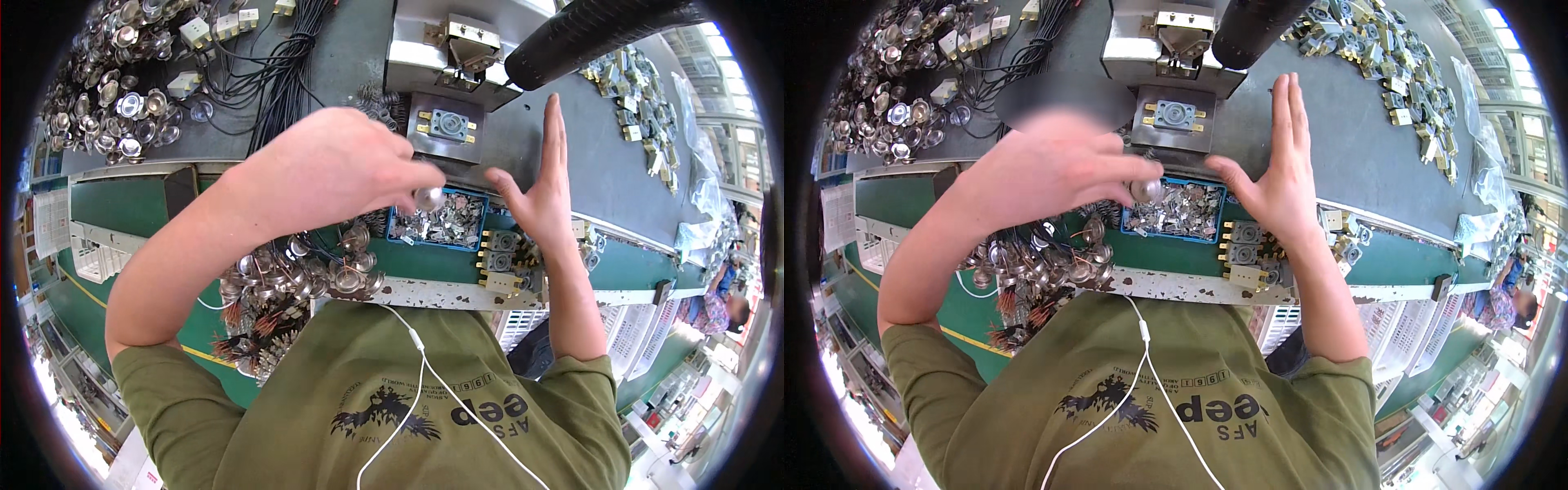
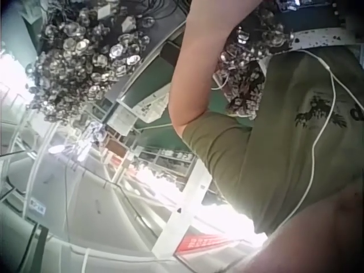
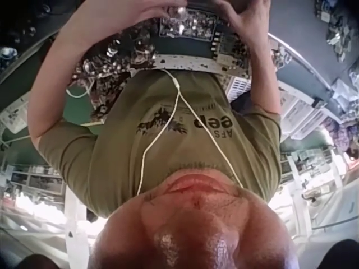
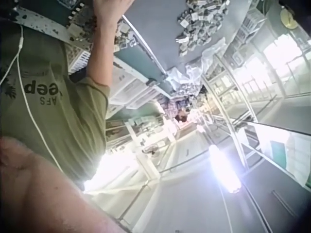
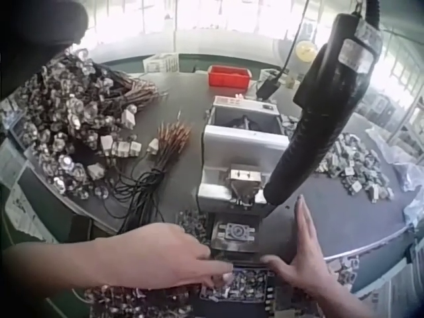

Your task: Assembling electrical components on a production line using an electric screwdriver.

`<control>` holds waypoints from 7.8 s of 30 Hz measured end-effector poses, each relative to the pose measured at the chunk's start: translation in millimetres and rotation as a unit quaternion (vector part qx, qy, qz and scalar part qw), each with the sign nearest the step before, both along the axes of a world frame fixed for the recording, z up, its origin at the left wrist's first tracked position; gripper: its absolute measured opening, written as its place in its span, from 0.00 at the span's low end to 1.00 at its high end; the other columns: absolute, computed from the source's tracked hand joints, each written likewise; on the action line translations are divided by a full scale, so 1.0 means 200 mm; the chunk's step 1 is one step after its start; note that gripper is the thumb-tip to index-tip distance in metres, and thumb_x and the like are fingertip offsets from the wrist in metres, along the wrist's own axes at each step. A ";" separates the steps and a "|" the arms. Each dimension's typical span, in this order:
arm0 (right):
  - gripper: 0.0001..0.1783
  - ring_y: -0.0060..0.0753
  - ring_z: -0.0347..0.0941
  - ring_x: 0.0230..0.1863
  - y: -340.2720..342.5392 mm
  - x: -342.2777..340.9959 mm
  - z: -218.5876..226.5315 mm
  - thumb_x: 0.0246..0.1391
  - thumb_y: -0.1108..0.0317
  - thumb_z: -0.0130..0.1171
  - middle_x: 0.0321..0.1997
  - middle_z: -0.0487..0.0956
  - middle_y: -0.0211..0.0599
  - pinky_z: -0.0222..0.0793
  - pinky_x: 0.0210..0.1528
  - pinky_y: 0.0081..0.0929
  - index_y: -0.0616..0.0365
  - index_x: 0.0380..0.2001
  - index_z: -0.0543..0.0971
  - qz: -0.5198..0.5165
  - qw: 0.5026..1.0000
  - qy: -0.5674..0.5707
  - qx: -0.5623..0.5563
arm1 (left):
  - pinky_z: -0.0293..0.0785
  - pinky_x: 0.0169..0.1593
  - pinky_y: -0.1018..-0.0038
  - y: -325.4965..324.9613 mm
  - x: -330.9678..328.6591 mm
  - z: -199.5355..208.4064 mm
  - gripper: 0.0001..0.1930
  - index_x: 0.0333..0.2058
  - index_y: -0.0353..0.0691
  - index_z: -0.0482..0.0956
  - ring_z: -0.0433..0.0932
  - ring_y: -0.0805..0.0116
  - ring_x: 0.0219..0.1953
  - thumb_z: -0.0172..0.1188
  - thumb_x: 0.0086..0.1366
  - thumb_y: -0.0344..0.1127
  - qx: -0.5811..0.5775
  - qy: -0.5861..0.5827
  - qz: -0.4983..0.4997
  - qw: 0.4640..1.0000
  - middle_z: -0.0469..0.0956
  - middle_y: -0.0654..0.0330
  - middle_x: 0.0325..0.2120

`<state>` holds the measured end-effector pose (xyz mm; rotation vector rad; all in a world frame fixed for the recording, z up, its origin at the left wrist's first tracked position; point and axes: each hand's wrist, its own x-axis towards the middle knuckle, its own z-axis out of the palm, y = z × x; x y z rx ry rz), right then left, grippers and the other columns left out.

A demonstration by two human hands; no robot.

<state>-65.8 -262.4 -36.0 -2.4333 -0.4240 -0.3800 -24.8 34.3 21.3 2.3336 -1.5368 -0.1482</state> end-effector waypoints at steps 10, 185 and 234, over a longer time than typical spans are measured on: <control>0.43 0.56 0.67 0.70 0.13 0.37 0.57 0.63 0.63 0.66 0.67 0.67 0.66 0.68 0.67 0.50 0.66 0.73 0.56 0.045 0.933 -0.197 0.297 | 0.79 0.43 0.56 -0.17 0.18 -0.08 0.16 0.51 0.50 0.81 0.84 0.51 0.39 0.63 0.67 0.46 0.033 0.091 0.186 0.978 0.85 0.55 0.33; 0.28 0.23 0.80 0.30 0.59 0.38 0.54 0.54 0.78 0.73 0.34 0.81 0.34 0.78 0.31 0.21 0.60 0.52 0.67 0.160 0.875 -0.030 0.456 | 0.77 0.44 0.60 -0.11 0.13 -0.23 0.05 0.32 0.42 0.82 0.81 0.56 0.39 0.67 0.57 0.31 -0.195 -0.018 0.130 0.972 0.81 0.61 0.31; 0.17 0.46 0.79 0.49 -0.15 -0.27 0.16 0.50 0.74 0.67 0.49 0.83 0.38 0.74 0.51 0.42 0.53 0.46 0.82 0.187 0.953 0.151 -0.183 | 0.75 0.49 0.68 0.21 0.18 0.09 0.13 0.48 0.36 0.80 0.81 0.63 0.45 0.66 0.68 0.32 -0.192 -0.224 0.285 0.912 0.83 0.57 0.43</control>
